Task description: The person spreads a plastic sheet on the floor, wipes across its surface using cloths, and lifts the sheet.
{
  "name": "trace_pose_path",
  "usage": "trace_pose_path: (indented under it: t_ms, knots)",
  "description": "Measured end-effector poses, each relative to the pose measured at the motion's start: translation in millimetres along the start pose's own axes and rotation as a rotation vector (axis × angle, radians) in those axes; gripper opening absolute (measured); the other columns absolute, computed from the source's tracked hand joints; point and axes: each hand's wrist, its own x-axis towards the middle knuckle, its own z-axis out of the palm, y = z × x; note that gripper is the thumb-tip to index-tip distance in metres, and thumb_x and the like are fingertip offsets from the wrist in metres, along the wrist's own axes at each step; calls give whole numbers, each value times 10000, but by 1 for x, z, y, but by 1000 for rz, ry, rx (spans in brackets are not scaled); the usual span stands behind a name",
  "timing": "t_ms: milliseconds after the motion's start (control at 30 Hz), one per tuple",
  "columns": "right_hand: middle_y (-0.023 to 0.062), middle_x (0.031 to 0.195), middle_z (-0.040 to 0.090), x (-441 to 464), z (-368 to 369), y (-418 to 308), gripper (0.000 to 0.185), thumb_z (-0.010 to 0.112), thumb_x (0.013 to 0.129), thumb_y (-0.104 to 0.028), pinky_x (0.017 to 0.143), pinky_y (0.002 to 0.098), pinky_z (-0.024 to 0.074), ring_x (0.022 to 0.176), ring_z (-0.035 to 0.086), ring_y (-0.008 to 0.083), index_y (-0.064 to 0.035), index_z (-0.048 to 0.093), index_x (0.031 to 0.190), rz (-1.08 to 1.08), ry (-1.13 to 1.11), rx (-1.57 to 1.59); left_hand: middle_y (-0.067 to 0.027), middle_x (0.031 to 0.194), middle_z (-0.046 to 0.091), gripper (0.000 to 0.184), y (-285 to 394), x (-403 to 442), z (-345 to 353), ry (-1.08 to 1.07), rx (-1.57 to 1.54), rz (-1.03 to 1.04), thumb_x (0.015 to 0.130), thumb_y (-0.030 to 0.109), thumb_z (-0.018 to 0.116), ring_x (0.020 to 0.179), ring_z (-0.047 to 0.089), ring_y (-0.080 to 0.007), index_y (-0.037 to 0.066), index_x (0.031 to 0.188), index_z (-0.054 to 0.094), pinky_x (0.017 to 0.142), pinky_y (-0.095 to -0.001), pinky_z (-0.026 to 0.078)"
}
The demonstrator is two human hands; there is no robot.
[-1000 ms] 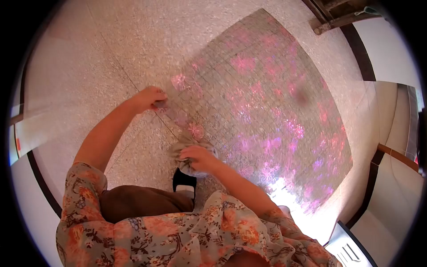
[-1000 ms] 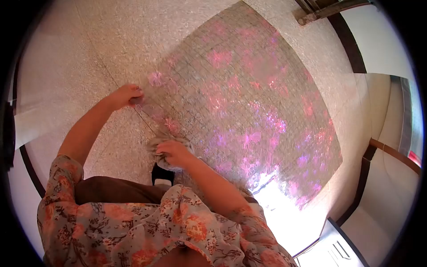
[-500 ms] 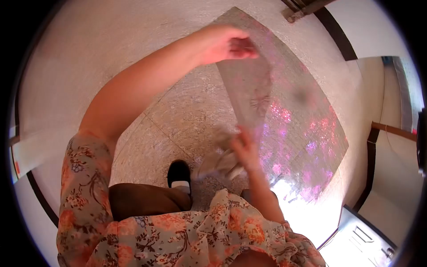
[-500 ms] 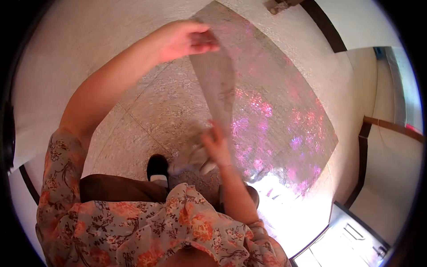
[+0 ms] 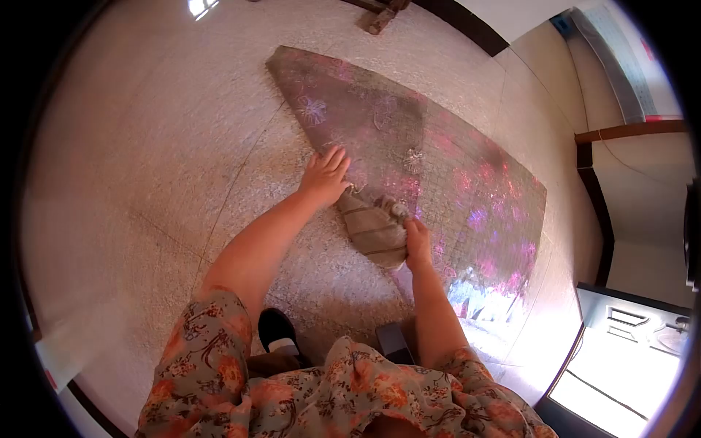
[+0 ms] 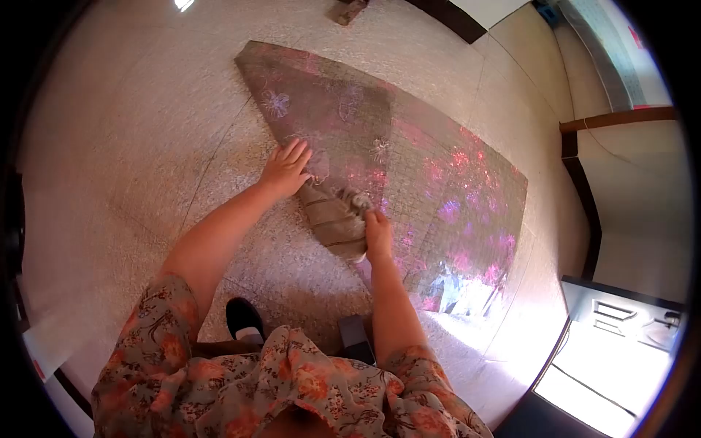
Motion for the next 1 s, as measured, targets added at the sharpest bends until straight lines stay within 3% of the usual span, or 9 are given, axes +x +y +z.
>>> trace_pose_path:
  t_ms: [67, 200, 300, 367, 467, 567, 633, 833, 1000]
  knots:
    - [38, 784, 575, -11, 5, -4, 236, 550, 828, -216, 696, 306, 421, 759, 511, 146, 3, 611, 892, 58, -138, 93, -15, 1515, 121, 578, -2, -2, 0, -87, 25, -47, 946, 370, 399, 1403, 40, -178, 150, 1442, 200, 1137, -425, 88]
    - [31, 781, 569, -13, 0, -43, 206, 550, 823, -184, 680, 300, 419, 748, 508, 139, -3, 615, 898, 74, -35, 364, -30, 1510, 147, 575, -3, -5, -7, -87, 12, -25, 940, 371, 408, 1400, 72, -188, 142, 1435, 227, 1129, -432, 105]
    - [32, 810, 580, -3, -9, -86, 213, 548, 837, -169, 702, 305, 435, 778, 515, 130, 9, 601, 941, -169, -2, 429, -52, 1500, 185, 571, -3, -9, -6, -61, 54, -12, 928, 376, 421, 1395, 112, -208, 129, 1420, 267, 1119, -439, 126]
    - [81, 890, 608, -1, -5, -112, 233, 558, 824, -138, 749, 323, 458, 822, 563, 196, -1, 583, 1012, -469, 127, 191, -67, 1486, 225, 567, -6, -11, 5, 74, -11, 0, 915, 380, 439, 1388, 142, -223, 115, 1399, 310, 1110, -450, 142]
    - [166, 1136, 554, 21, 23, -92, 332, 606, 769, -145, 887, 420, 430, 1023, 530, 351, -66, 575, 1090, -932, -21, -523, -64, 1479, 241, 560, -9, -11, 14, 102, -21, 4, 913, 383, 441, 1387, 146, -220, 114, 1390, 325, 1106, -455, 146]
    - [135, 1264, 476, 24, 71, -41, 386, 618, 775, -205, 922, 429, 395, 1117, 487, 316, -109, 562, 1144, -902, -164, -743, -58, 1476, 250, 551, -12, -11, 22, 94, 42, -2, 915, 386, 438, 1384, 154, -214, 115, 1384, 339, 1100, -460, 150]
    - [102, 1275, 483, 21, 84, -34, 396, 607, 772, -196, 923, 419, 387, 1162, 466, 279, -141, 562, 1161, -980, 28, -975, -48, 1478, 249, 556, -12, -12, 22, 89, 49, -6, 911, 392, 442, 1386, 150, -201, 118, 1384, 342, 1105, -463, 138]
    - [39, 1260, 499, 13, 63, -21, 358, 583, 769, -158, 922, 424, 377, 1211, 425, 241, -164, 578, 1127, -1132, -227, -969, -39, 1464, 284, 551, -17, -11, 33, 143, 46, 2, 895, 394, 470, 1376, 185, -189, 115, 1363, 383, 1099, -474, 152]
    - [33, 1268, 493, 56, 81, -42, 366, 562, 793, -167, 922, 440, 382, 1220, 424, 244, -185, 555, 1158, -1101, -169, -1065, -42, 1458, 293, 540, -18, -12, 35, 144, 75, 24, 894, 387, 477, 1362, 221, -196, 118, 1354, 396, 1089, -478, 173]
